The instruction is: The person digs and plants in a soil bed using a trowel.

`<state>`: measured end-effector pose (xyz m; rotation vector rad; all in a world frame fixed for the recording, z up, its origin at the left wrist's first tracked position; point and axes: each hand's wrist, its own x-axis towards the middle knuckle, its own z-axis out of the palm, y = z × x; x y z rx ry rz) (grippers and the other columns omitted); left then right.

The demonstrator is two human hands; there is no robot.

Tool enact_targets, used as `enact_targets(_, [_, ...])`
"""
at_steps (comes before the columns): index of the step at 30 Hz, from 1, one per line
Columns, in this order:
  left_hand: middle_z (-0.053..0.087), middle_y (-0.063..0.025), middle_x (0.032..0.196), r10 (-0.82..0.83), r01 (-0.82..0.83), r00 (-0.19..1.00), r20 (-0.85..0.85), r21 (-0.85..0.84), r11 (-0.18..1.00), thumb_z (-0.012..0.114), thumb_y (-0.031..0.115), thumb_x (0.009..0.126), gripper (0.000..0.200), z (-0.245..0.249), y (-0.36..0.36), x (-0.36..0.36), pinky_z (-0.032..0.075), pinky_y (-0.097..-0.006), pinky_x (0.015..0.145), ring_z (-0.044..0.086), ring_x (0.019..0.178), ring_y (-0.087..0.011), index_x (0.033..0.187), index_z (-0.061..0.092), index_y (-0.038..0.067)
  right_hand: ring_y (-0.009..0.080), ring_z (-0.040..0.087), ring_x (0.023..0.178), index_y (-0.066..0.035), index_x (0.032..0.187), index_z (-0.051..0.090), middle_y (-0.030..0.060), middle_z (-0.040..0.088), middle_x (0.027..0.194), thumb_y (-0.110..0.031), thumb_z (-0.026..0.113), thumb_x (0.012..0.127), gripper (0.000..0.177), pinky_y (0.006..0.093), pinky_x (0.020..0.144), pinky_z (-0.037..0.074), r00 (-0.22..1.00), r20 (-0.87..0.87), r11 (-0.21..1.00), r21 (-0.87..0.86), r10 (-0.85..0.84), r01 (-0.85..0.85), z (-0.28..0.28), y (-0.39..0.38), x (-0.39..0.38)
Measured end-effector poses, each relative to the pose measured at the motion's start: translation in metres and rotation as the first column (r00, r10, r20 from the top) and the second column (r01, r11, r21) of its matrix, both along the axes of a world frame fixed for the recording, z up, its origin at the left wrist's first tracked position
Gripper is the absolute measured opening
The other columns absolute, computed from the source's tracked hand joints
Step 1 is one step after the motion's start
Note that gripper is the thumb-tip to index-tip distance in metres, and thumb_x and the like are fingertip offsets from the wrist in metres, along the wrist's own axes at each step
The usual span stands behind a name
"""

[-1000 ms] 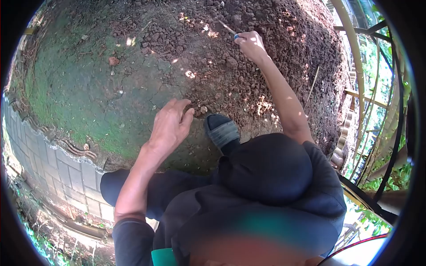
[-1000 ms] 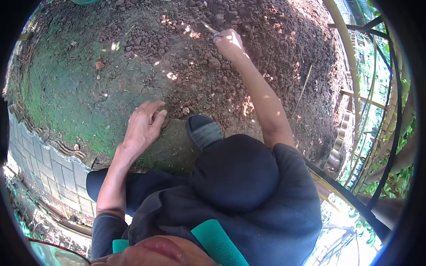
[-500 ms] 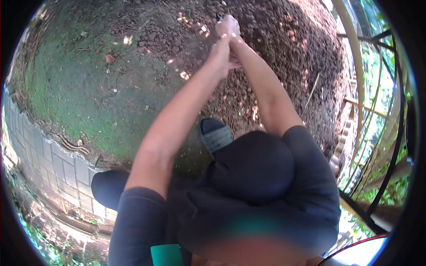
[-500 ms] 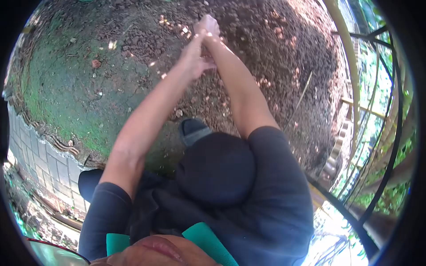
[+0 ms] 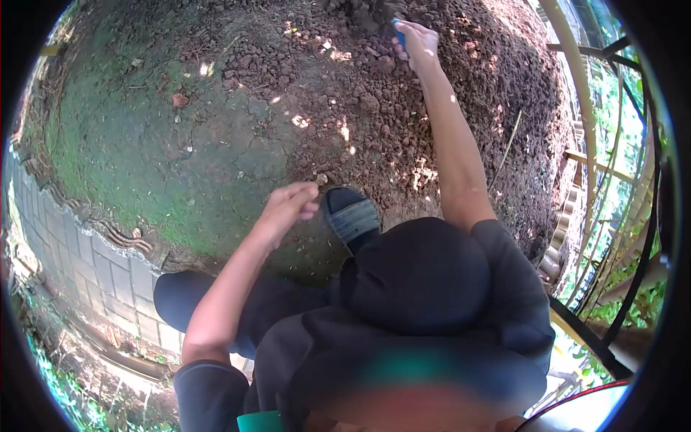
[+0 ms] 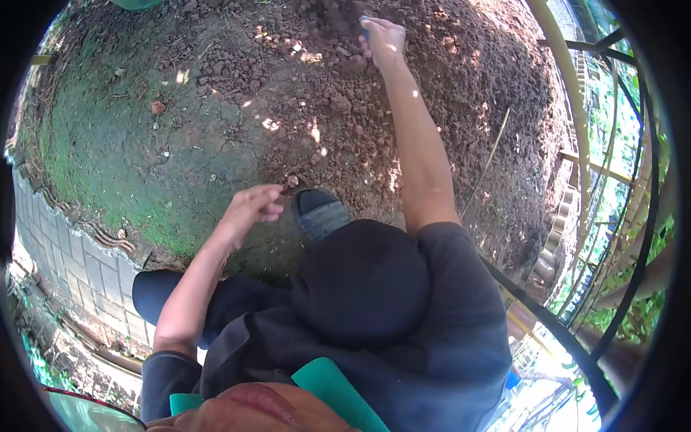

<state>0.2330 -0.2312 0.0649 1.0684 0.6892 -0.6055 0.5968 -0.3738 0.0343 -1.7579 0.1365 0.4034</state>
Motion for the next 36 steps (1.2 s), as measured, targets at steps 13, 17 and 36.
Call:
enact_targets(13, [0.062,-0.0074,0.094,0.092,-0.083,0.989,0.112,-0.087,0.993,0.054,0.024,0.091,0.040,0.011,0.001,0.036,0.050,-0.0291,0.080,0.062,0.090,-0.0158,0.120,0.053,-0.003,0.0329,0.063,0.086,-0.002,0.107,0.064,0.0194,0.065,0.091,-0.022,0.054,0.082,0.033,0.0399,0.077,0.048,0.853,0.076,0.628,-0.711,0.516,-0.316,-0.001,-0.008,-0.102])
enact_targets(17, [0.062,-0.0044,0.086,0.115,-0.109,0.989,0.089,-0.068,0.992,0.054,0.023,0.091,0.039,0.012,0.004,0.034,0.050,-0.0289,0.080,0.062,0.089,-0.0158,0.120,0.053,-0.003,0.0139,0.051,0.049,0.004,0.107,0.063,0.0097,0.058,0.062,-0.020,0.057,0.083,0.035,0.0321,0.047,0.044,0.798,-0.115,0.521,-0.701,0.591,-0.487,0.025,0.012,-0.068])
enact_targets(36, [0.062,-0.0048,0.092,0.067,-0.075,0.979,0.195,0.032,0.997,0.056,0.021,0.091,0.038,0.059,-0.004,0.006,0.047,-0.0270,0.082,0.060,0.090,-0.0136,0.121,0.053,-0.003,0.0371,0.063,0.092,-0.001,0.090,0.067,0.0220,0.065,0.094,-0.016,0.055,0.078,0.023,0.0430,0.081,0.051,0.834,0.072,0.524,-0.806,0.547,-0.275,0.002,0.075,-0.075])
